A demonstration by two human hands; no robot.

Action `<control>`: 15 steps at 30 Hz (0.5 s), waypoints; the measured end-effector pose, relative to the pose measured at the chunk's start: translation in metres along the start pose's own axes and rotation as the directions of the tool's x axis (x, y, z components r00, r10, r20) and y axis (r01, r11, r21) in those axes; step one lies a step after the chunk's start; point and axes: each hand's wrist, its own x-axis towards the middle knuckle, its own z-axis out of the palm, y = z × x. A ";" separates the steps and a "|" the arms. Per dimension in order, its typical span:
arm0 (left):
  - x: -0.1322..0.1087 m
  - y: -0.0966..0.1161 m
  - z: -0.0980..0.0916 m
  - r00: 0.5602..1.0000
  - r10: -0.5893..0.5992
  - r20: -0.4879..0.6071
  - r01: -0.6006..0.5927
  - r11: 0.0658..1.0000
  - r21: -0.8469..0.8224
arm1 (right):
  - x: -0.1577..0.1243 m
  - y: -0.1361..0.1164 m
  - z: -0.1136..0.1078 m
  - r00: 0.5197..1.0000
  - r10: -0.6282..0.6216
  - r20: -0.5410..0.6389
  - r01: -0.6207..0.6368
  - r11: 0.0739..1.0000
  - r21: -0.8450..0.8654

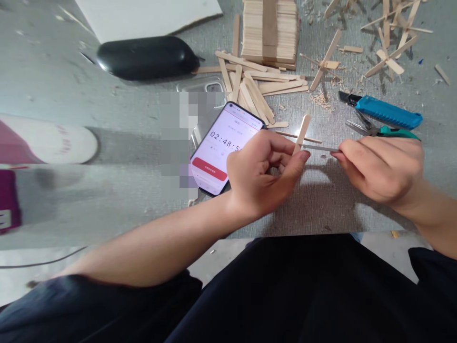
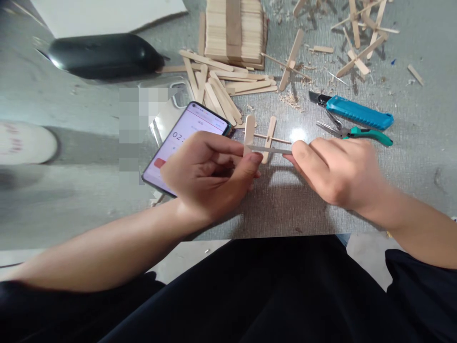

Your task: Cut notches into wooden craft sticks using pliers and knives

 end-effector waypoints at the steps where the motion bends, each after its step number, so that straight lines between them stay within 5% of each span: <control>1: -0.001 0.000 -0.001 1.000 -0.009 -0.010 0.009 1.000 0.028 | 0.000 -0.001 0.000 1.000 -0.002 -0.008 0.002 1.000 0.001; 8: -0.005 0.000 -0.011 1.000 0.018 -0.002 -0.018 0.992 0.125 | 0.002 -0.011 -0.008 0.998 -0.002 -0.062 0.001 1.000 -0.019; 15: -0.003 -0.007 -0.006 1.000 -0.002 0.013 0.002 1.000 -0.001 | 0.009 -0.013 -0.014 0.998 -0.014 -0.069 0.010 0.998 -0.060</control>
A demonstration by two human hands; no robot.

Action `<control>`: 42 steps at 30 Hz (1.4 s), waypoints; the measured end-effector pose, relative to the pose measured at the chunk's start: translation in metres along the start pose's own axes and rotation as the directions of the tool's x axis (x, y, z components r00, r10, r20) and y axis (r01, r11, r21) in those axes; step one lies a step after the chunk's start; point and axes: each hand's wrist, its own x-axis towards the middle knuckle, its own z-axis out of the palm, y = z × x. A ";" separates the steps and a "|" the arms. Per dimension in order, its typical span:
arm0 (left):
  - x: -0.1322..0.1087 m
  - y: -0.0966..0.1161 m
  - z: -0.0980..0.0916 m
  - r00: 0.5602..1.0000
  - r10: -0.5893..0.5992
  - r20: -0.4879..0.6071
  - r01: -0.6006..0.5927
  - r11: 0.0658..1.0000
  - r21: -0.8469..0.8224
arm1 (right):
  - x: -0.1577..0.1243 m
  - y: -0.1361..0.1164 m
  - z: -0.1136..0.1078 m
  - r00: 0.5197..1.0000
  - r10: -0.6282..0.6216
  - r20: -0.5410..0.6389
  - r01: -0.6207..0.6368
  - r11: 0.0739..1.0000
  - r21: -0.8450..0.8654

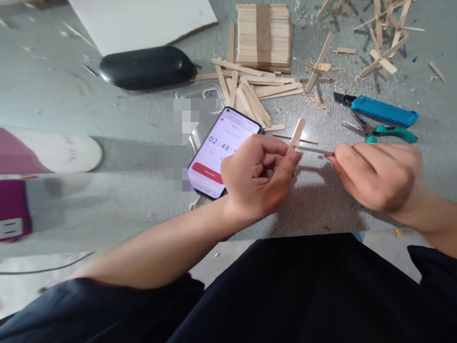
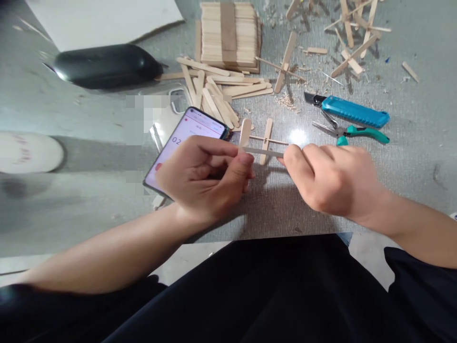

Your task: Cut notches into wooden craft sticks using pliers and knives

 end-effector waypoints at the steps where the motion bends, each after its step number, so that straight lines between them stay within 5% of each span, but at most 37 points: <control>1: 0.001 -0.001 0.001 1.000 -0.004 0.010 0.004 1.000 -0.030 | 0.001 -0.001 -0.001 1.000 -0.005 0.008 0.005 1.000 -0.009; 7: 0.005 0.003 0.003 0.999 -0.022 0.044 0.025 0.997 -0.076 | 0.003 -0.003 -0.008 0.990 0.058 0.125 -0.054 0.998 -0.032; 11: 0.009 0.012 0.003 0.989 0.069 -0.134 -0.084 0.990 -0.109 | 0.003 0.006 -0.004 0.935 0.152 0.320 -0.145 0.988 -0.046; 13: 0.008 0.017 0.003 0.977 0.111 -0.182 -0.136 0.982 -0.132 | 0.003 0.013 0.002 0.917 0.229 0.327 -0.233 0.972 -0.027; 17: 0.001 0.019 0.004 0.999 -0.010 -0.051 0.000 0.982 -0.188 | 0.002 0.025 0.014 0.899 0.349 0.263 -0.352 0.935 -0.037; 31: 0.008 0.016 0.005 0.952 -0.286 0.108 0.305 0.905 -0.296 | -0.004 0.008 0.030 0.871 0.304 0.386 -0.285 0.952 -0.107; 38: 0.012 0.024 0.006 0.902 -0.402 0.155 0.431 0.837 -0.338 | 0.003 0.007 0.030 0.750 0.370 0.549 -0.381 0.919 -0.099; 42: 0.011 0.022 0.007 0.895 -0.400 0.195 0.445 0.813 -0.376 | 0.006 0.008 0.029 0.721 0.378 0.581 -0.396 0.913 -0.102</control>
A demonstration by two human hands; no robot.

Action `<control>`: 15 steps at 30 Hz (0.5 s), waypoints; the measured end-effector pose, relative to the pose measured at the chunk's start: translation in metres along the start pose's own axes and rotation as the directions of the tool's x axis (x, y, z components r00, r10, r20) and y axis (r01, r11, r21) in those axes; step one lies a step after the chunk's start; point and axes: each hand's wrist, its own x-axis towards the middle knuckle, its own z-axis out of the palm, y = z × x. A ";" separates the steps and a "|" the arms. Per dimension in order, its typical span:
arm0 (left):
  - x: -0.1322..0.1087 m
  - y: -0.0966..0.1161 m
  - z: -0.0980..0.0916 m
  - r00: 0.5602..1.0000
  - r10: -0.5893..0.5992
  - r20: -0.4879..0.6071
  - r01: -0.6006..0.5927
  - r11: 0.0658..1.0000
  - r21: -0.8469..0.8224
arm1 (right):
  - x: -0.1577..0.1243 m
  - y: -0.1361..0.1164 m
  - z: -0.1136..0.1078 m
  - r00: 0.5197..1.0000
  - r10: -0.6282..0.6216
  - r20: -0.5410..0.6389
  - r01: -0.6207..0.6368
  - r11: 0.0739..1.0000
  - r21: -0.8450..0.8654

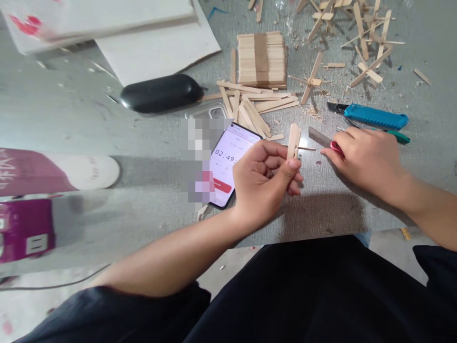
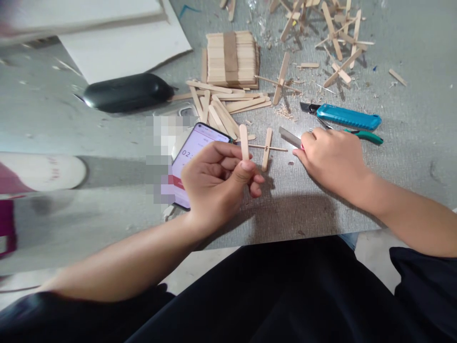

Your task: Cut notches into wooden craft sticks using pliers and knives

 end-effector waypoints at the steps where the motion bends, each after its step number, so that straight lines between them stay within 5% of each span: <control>1: 0.000 -0.001 0.000 1.000 0.002 0.009 -0.002 1.000 -0.012 | 0.000 0.000 0.000 1.000 0.002 0.005 -0.002 1.000 0.007; 6: 0.003 -0.004 -0.003 0.997 0.005 0.076 -0.003 1.000 -0.026 | 0.001 0.004 0.001 1.000 0.011 -0.026 -0.009 0.999 0.053; 15: 0.007 -0.001 -0.005 0.958 -0.095 0.271 0.052 0.985 0.163 | 0.008 0.022 0.015 0.959 0.024 -0.283 0.057 0.960 0.273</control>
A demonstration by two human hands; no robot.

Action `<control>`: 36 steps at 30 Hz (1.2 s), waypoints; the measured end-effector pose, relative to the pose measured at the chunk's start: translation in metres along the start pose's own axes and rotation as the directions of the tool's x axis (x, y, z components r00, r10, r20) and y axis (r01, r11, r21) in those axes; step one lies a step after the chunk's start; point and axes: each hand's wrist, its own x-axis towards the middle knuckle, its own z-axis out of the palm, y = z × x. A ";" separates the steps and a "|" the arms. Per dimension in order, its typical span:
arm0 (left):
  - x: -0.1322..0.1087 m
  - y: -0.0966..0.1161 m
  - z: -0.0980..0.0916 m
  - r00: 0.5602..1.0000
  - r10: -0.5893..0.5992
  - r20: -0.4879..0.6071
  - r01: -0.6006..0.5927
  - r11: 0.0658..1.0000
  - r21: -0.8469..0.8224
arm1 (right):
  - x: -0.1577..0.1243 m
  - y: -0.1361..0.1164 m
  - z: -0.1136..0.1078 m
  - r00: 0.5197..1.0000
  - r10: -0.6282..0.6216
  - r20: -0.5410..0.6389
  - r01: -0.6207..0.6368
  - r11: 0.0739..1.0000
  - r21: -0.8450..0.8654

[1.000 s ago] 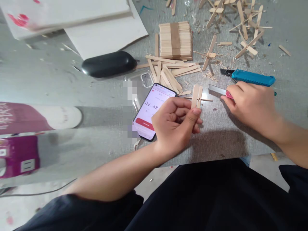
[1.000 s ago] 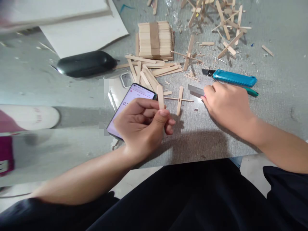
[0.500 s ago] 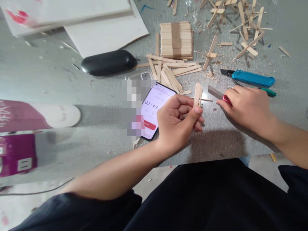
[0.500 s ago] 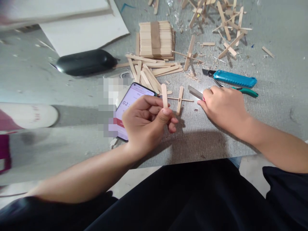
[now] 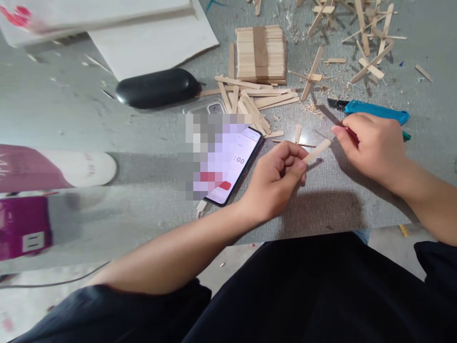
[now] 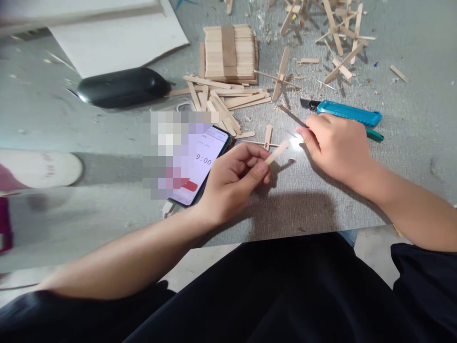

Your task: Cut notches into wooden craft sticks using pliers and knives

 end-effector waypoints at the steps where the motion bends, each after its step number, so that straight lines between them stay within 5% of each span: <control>1: -0.001 0.001 0.000 1.000 -0.006 0.017 0.006 0.999 0.038 | 0.001 0.002 0.001 0.999 -0.010 -0.031 0.011 0.999 0.041; 11: -0.003 -0.004 -0.004 0.997 0.063 0.034 -0.070 0.964 0.258 | 0.004 0.003 0.001 0.992 0.124 -0.011 -0.116 0.951 0.285; 17: -0.003 -0.005 -0.004 0.997 0.073 0.036 -0.081 0.948 0.308 | 0.004 0.004 -0.001 0.999 0.032 -0.018 -0.020 0.887 0.462; 20: -0.002 -0.003 -0.003 0.997 0.066 0.041 -0.076 0.936 0.344 | 0.009 0.009 -0.002 0.995 -0.047 0.093 -0.040 0.655 0.755; 23: -0.001 0.000 -0.003 0.996 0.062 0.062 -0.082 0.909 0.409 | 0.014 0.011 -0.006 0.964 -0.109 0.244 -0.186 0.382 0.905; 25: 0.001 0.002 -0.005 0.995 0.066 0.075 -0.094 0.874 0.477 | 0.015 0.009 -0.009 0.974 -0.030 0.223 -0.190 0.414 0.890; 30: 0.005 0.006 -0.011 0.990 0.047 0.131 -0.125 0.708 0.695 | 0.006 -0.002 -0.013 0.984 0.112 -0.139 0.037 0.631 0.775; 34: 0.008 0.007 -0.016 0.990 0.043 0.133 -0.124 0.711 0.692 | -0.008 -0.005 -0.011 0.994 0.025 -0.105 0.059 0.694 0.717; 36: 0.009 0.008 -0.018 0.991 0.016 0.134 -0.104 0.723 0.683 | -0.019 -0.001 -0.009 0.995 -0.100 0.010 0.072 0.782 0.620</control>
